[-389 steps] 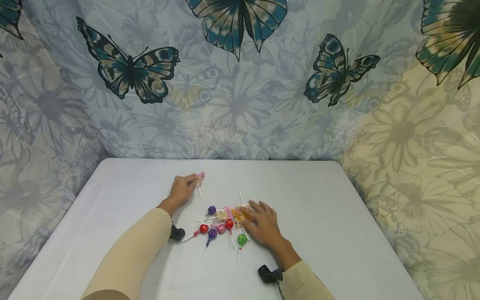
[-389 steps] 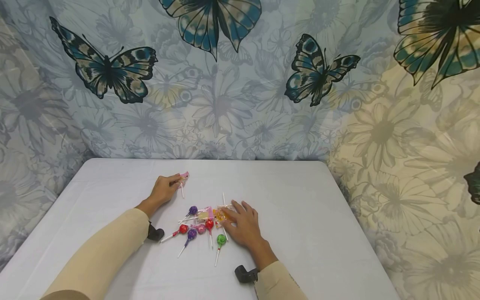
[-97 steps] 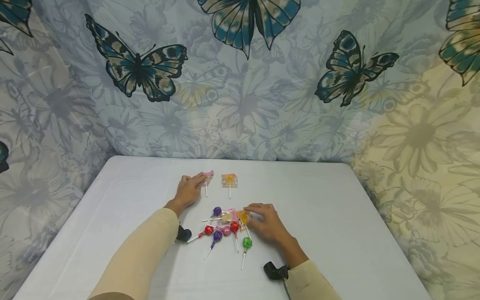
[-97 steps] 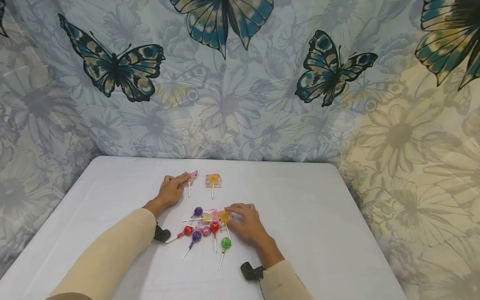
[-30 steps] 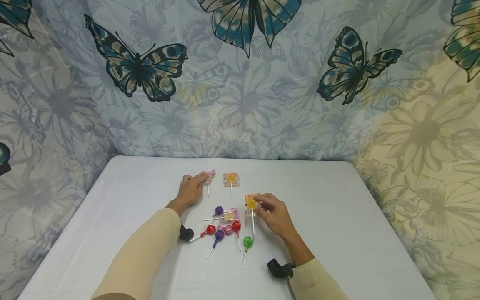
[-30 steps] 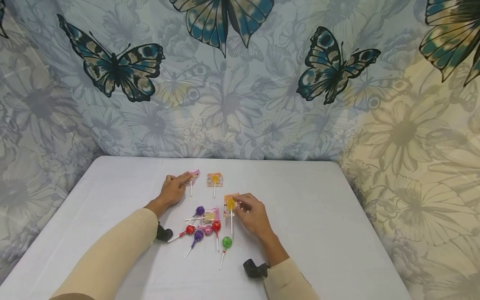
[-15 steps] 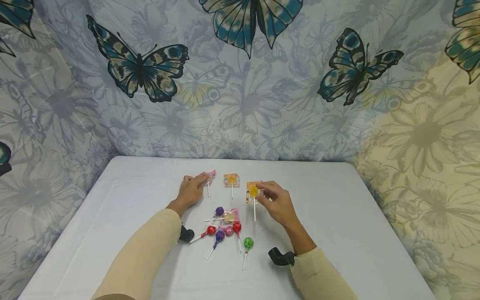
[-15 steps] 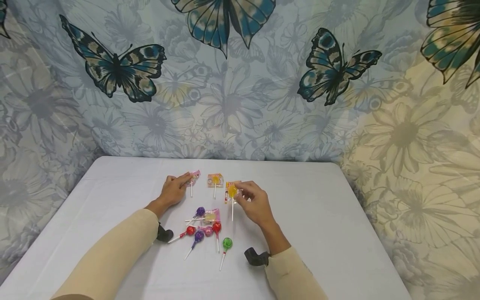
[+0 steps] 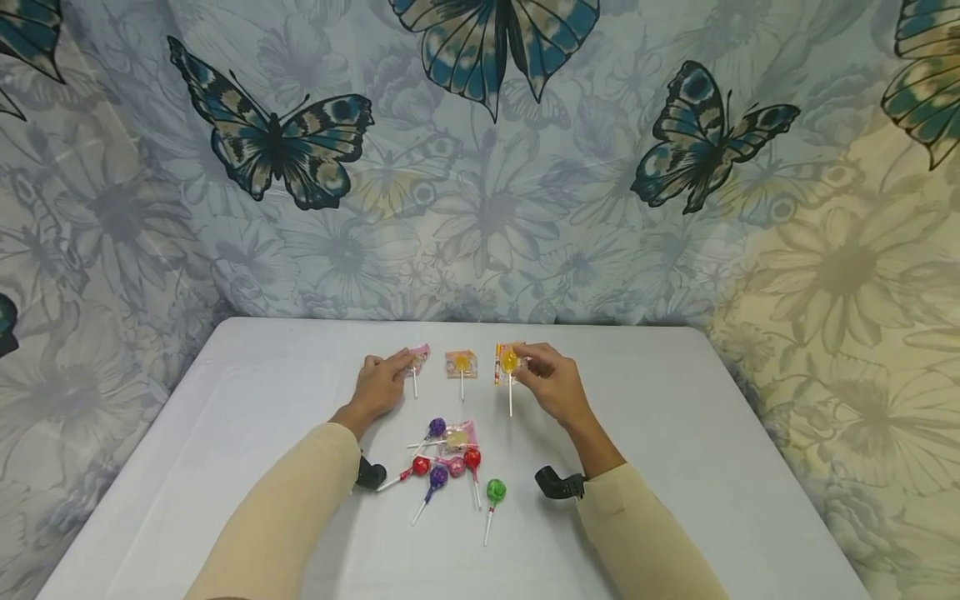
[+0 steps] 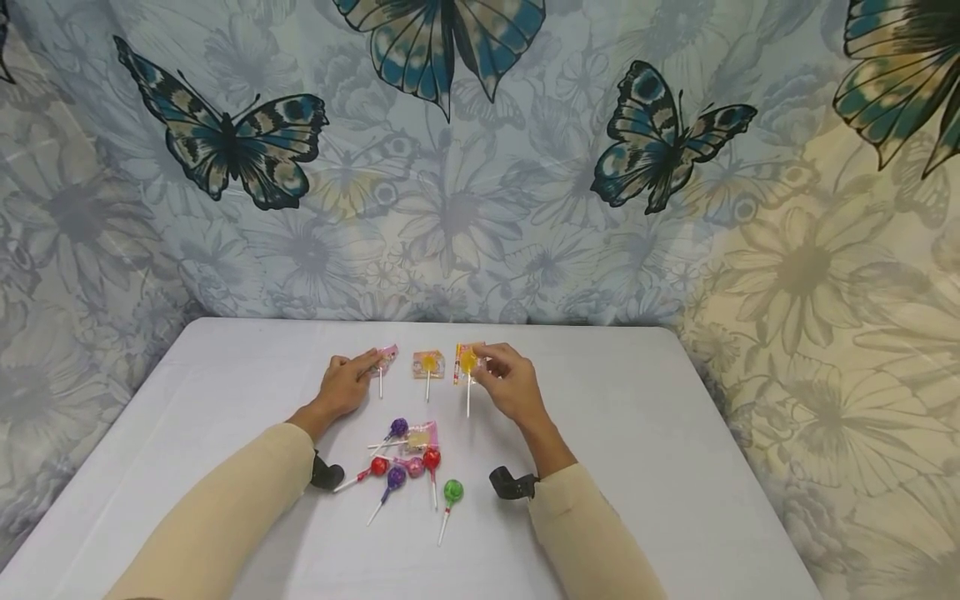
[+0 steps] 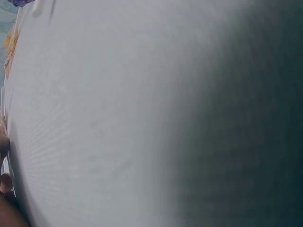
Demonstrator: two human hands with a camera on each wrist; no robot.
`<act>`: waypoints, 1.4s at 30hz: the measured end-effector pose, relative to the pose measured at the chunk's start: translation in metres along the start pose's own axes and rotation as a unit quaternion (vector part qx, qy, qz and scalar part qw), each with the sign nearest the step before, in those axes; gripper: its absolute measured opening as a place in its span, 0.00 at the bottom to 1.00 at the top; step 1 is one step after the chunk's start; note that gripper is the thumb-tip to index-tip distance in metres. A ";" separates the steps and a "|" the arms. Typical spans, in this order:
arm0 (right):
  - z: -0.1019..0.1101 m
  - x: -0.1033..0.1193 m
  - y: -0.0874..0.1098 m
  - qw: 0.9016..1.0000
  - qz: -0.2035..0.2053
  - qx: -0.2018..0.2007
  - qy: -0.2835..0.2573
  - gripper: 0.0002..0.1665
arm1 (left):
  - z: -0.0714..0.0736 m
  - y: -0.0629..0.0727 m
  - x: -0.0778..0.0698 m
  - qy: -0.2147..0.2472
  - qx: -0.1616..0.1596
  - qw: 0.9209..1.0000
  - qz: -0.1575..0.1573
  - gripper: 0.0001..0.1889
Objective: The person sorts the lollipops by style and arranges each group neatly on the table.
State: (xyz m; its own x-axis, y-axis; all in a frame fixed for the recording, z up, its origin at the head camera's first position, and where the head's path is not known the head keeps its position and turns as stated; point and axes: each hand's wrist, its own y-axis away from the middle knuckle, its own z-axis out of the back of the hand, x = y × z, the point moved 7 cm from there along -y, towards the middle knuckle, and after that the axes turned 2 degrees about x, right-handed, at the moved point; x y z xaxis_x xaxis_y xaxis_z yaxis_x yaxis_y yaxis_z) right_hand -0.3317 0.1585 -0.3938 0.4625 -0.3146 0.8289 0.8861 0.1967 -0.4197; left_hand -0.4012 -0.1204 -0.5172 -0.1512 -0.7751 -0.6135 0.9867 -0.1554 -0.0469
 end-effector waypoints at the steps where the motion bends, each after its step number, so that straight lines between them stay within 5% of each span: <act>1: 0.000 -0.002 -0.001 1.000 -0.004 0.000 0.001 0.18 | 0.000 0.000 0.000 0.002 0.001 1.000 0.002 0.21; 8: 0.000 -0.016 -0.010 1.000 -0.031 0.004 -0.004 0.18 | 0.000 0.001 0.000 0.006 -0.003 1.000 0.006 0.21; 20: -0.006 -0.086 -0.024 0.995 -0.097 -0.004 0.025 0.19 | -0.003 0.000 0.000 -0.004 0.001 1.000 0.007 0.21; 42: -0.027 -0.125 -0.034 0.980 -0.195 0.008 0.027 0.20 | 0.000 0.000 0.000 0.000 -0.002 1.000 0.001 0.22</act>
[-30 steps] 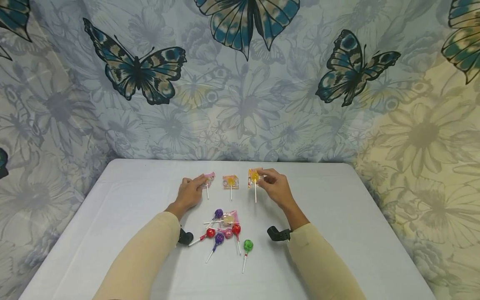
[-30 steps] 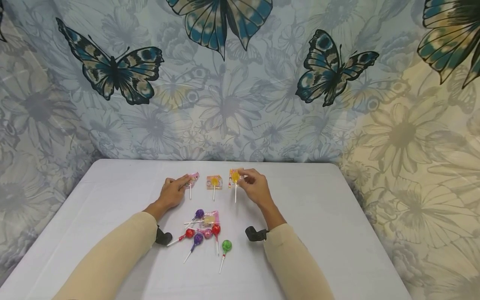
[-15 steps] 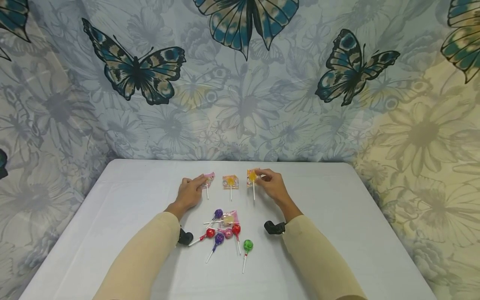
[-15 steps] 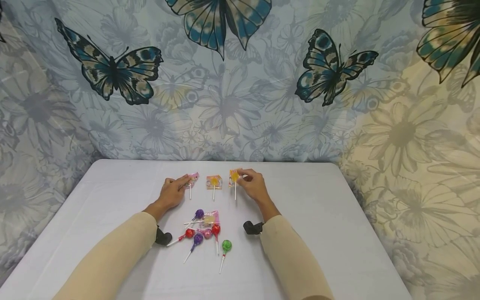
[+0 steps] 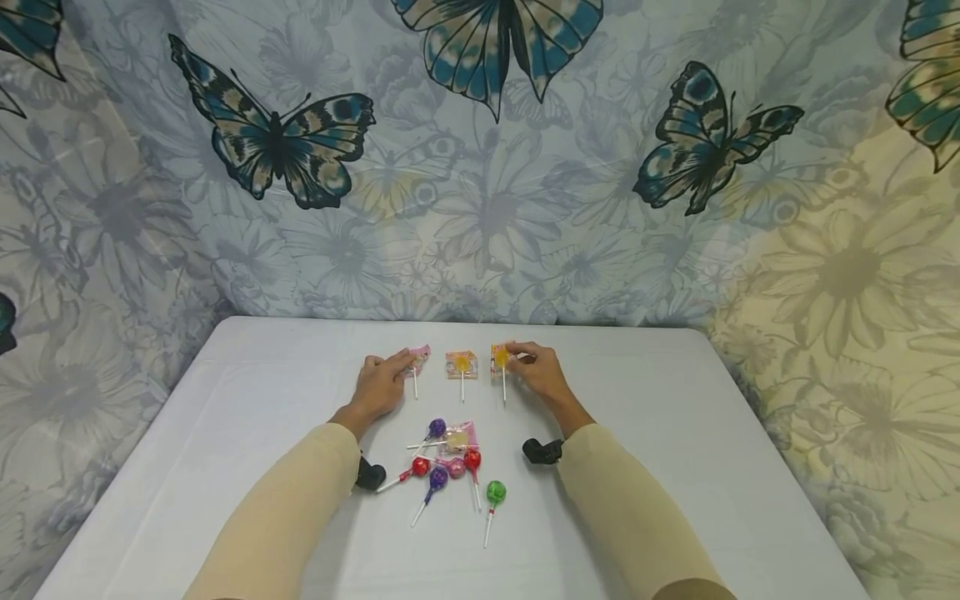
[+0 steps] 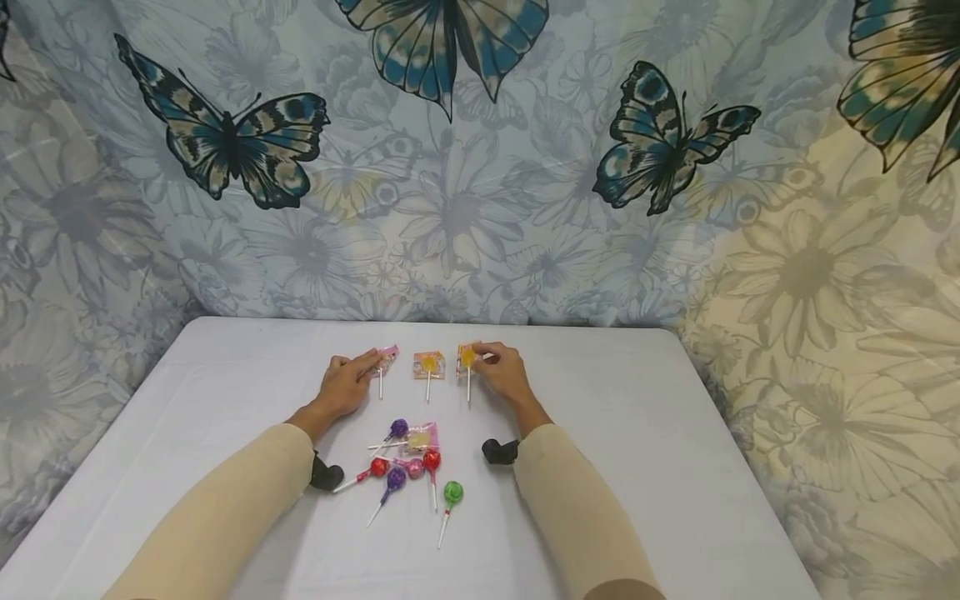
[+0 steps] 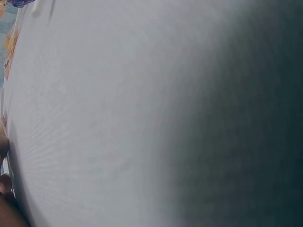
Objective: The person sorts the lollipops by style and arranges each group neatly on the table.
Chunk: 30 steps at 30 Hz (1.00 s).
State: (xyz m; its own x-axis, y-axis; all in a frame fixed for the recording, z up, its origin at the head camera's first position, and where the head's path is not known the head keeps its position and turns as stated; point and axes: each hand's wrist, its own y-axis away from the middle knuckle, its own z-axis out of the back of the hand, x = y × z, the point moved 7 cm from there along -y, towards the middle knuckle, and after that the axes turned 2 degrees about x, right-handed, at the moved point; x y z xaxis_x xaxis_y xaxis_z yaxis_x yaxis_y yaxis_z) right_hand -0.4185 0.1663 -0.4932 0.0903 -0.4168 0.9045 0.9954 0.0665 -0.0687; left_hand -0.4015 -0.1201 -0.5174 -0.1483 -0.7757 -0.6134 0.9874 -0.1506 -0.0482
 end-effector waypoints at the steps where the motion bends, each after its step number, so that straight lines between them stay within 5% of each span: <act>1: -0.001 -0.002 -0.001 1.000 -0.004 0.000 0.004 0.20 | 0.000 0.000 0.000 -0.002 0.001 1.000 0.000 0.22; 18: -0.012 -0.015 -0.009 0.992 -0.043 0.006 0.116 0.19 | -0.002 -0.002 0.004 -0.006 -0.005 1.000 0.004 0.21; 30: -0.017 -0.009 -0.011 0.984 -0.010 0.022 0.175 0.18 | -0.004 -0.002 0.005 -0.004 0.006 1.000 0.015 0.21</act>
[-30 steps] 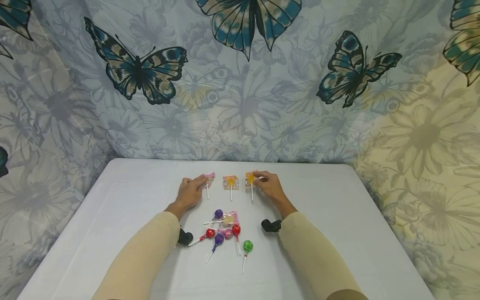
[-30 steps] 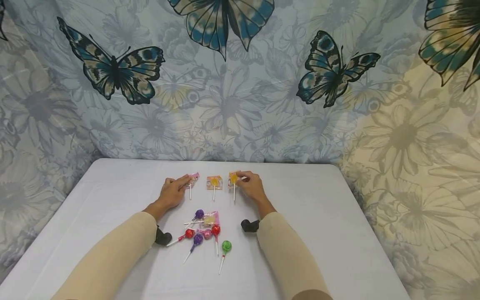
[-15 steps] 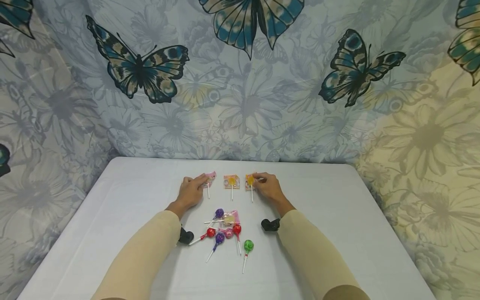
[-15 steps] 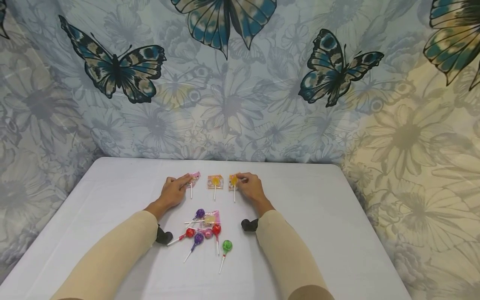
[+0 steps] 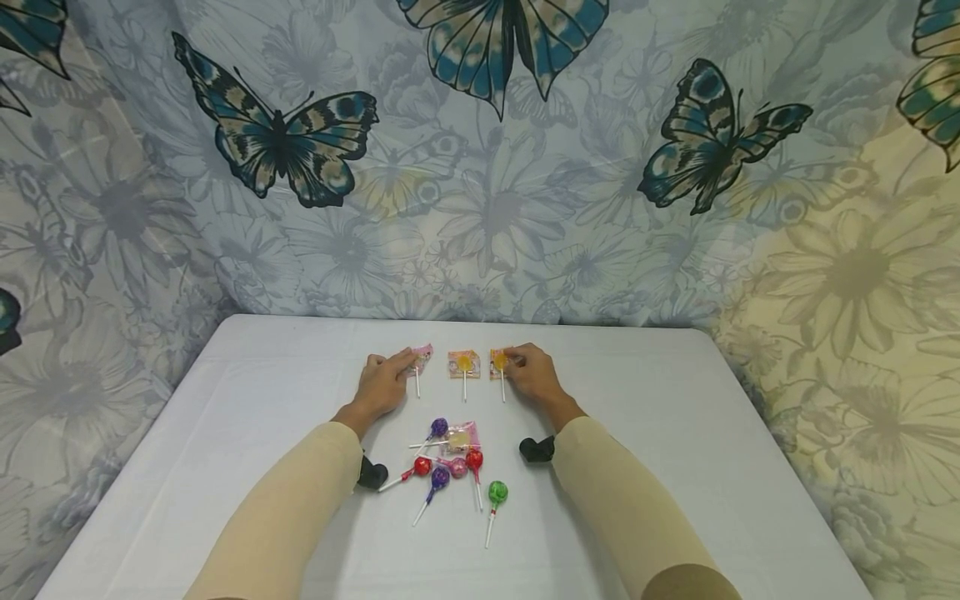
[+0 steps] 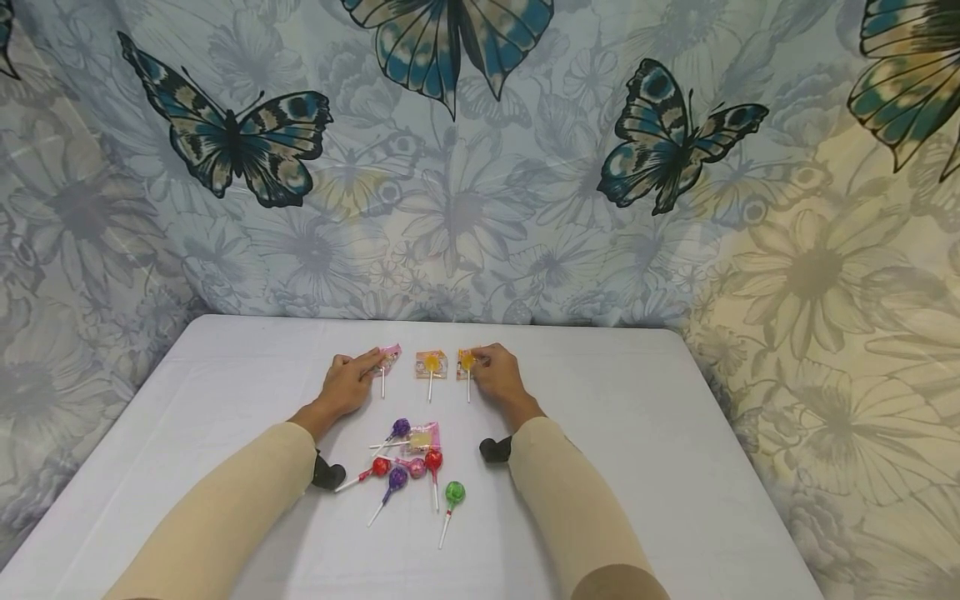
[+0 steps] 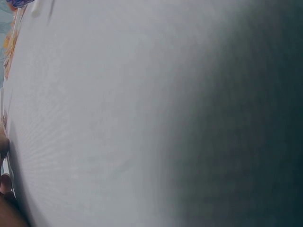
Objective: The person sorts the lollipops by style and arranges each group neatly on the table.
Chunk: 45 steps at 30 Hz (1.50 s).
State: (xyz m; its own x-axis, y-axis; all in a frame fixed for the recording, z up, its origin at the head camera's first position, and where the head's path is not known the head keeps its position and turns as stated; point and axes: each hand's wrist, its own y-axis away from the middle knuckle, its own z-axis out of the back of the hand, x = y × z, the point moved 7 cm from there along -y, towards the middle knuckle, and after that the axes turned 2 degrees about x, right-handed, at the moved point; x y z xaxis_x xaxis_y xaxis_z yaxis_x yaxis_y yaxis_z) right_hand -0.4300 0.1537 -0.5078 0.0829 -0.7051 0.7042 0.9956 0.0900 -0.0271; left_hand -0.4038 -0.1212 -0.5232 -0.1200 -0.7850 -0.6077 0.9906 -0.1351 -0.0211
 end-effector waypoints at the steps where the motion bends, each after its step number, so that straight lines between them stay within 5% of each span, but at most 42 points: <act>1: -0.001 0.000 0.000 1.000 -0.002 0.002 0.002 0.18 | 0.000 0.000 0.000 -0.001 -0.001 1.000 -0.001 0.22; 29: 0.002 -0.001 -0.001 1.000 -0.009 0.014 -0.010 0.18 | 0.001 0.000 -0.001 -0.007 0.000 1.000 0.007 0.21; 45: 0.010 -0.003 0.002 1.000 -0.027 0.009 -0.012 0.20 | 0.001 0.000 0.001 -0.005 -0.016 1.000 -0.017 0.21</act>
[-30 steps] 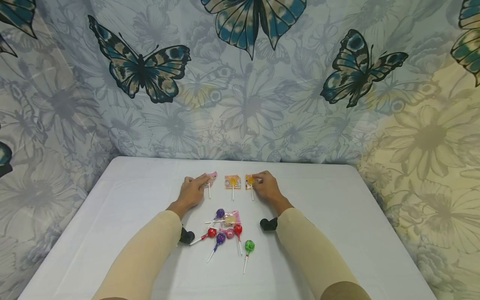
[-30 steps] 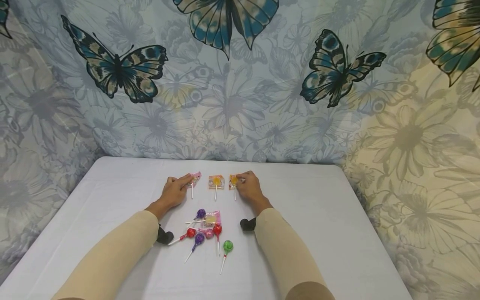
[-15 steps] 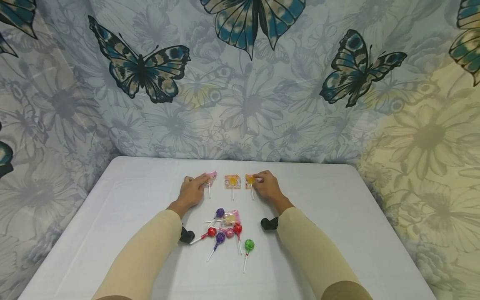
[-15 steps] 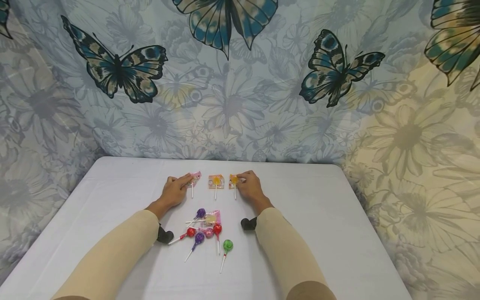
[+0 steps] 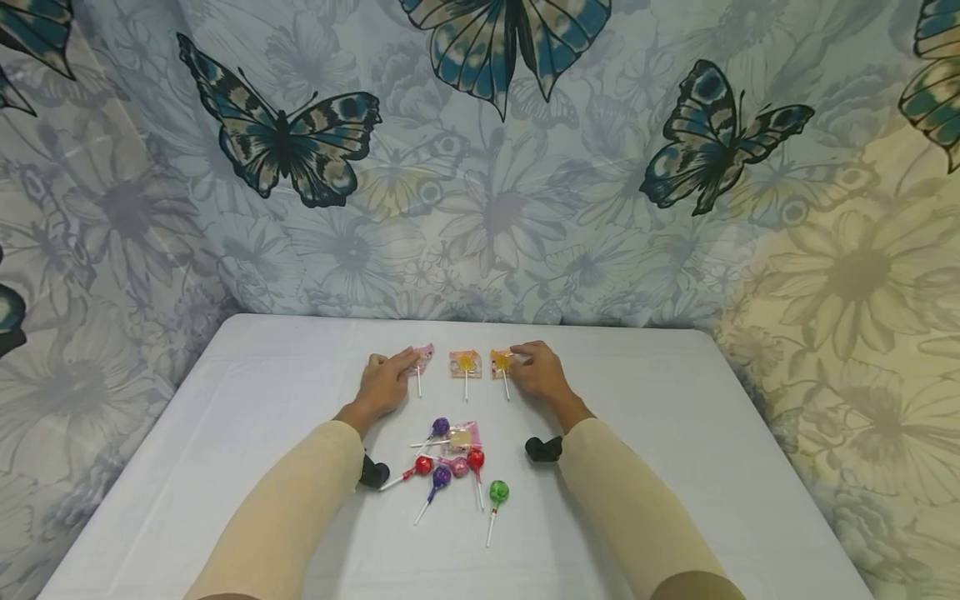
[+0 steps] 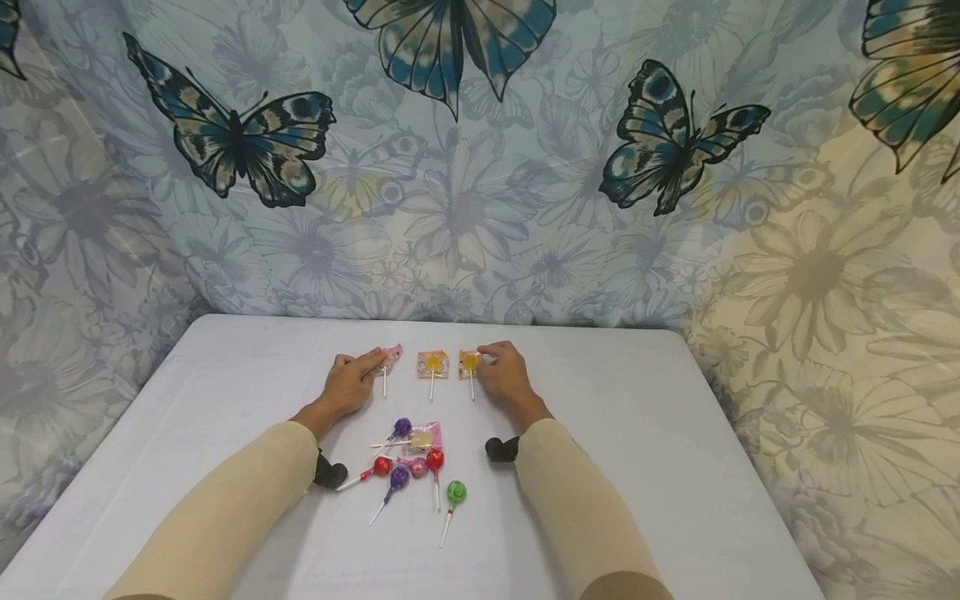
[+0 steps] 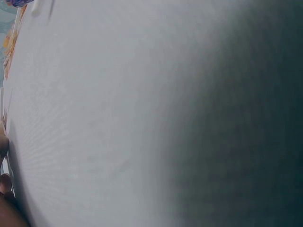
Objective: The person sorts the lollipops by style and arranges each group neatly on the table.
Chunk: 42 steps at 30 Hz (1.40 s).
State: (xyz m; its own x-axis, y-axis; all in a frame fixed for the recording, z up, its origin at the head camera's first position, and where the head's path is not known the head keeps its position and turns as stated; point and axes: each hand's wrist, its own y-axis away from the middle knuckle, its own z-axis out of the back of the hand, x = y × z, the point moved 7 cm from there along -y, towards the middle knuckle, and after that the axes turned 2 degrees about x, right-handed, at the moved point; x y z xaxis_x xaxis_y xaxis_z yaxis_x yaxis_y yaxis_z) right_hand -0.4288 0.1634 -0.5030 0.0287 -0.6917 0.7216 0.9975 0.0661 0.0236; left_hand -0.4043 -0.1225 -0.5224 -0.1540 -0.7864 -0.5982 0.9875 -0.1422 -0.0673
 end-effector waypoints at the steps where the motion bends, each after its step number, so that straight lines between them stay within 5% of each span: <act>1: 0.002 -0.001 0.001 1.000 0.000 -0.003 0.001 0.20 | 0.000 0.000 0.000 0.001 0.002 1.000 0.001 0.21; 12: 0.036 0.013 0.021 0.998 0.017 -0.050 -0.021 0.23 | 0.000 0.001 -0.002 -0.003 0.018 1.000 0.021 0.21; 27: 0.074 0.063 0.073 0.987 0.119 -0.080 -0.070 0.23 | -0.001 0.000 0.000 0.000 0.022 0.999 0.023 0.21; 42: 0.074 0.090 0.120 0.973 0.187 -0.100 -0.091 0.22 | -0.002 0.000 0.000 0.001 0.029 0.999 0.020 0.22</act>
State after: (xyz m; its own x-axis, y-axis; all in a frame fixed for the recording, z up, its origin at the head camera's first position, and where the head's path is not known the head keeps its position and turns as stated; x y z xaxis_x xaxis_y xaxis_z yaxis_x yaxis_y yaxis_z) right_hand -0.3115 0.1623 -0.3843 0.3992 -0.5066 0.7642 0.9122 0.1351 -0.3869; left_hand -0.4039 -0.1213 -0.5239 -0.1146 -0.7910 -0.6010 0.9893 -0.1460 0.0034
